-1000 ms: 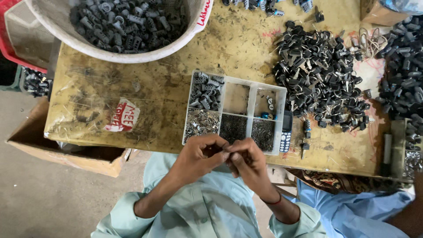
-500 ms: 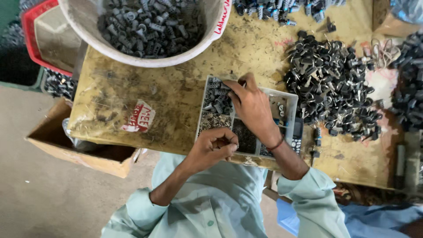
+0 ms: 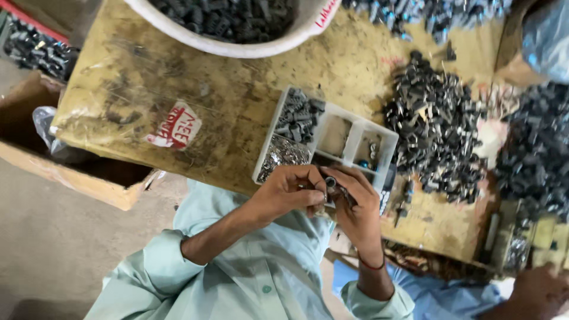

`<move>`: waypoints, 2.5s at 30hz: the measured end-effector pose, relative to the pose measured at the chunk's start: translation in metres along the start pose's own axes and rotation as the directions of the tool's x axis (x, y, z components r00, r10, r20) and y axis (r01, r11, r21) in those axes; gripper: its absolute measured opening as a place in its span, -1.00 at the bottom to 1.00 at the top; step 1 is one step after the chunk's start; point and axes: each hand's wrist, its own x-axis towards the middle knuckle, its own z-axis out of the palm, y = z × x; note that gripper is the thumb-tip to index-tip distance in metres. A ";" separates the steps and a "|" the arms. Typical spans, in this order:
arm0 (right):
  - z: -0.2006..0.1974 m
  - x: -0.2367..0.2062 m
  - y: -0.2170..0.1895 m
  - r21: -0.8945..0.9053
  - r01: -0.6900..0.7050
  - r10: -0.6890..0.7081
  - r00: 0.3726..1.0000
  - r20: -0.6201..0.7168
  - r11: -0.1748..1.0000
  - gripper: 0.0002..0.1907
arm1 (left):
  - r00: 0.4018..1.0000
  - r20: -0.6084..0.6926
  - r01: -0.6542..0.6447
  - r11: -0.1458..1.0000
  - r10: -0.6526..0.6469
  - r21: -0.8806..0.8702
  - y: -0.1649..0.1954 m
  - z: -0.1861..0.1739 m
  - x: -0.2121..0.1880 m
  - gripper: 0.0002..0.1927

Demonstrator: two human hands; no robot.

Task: The person sits at a workbench and sorts small black plastic components from a large basket into the compartments of a plastic organizer tray, picking pieces one at a time and occasionally handling and fitting parts together in their hands before placing them into a compartment.

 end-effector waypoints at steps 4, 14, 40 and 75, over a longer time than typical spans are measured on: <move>-0.005 -0.006 -0.005 -0.015 -0.007 0.006 1.000 -0.014 1.000 -0.49 | 0.992 -0.124 0.047 0.975 -0.020 0.217 0.007 0.009 -0.003 -0.89; -0.007 -0.016 -0.008 -0.043 0.161 -0.166 0.973 -0.162 0.986 -0.60 | 0.953 -0.302 0.116 0.875 0.036 0.471 0.025 0.035 -0.013 -0.84; -0.009 -0.031 -0.025 -0.199 0.026 -0.061 0.983 -0.172 0.980 -0.55 | 0.950 -0.253 -0.008 0.823 0.184 0.567 0.007 0.048 -0.007 -0.84; -0.006 -0.029 0.062 0.737 -0.424 0.296 0.904 0.308 0.526 -0.94 | 0.800 0.562 -0.571 -0.024 0.210 0.821 0.031 0.011 0.002 -0.65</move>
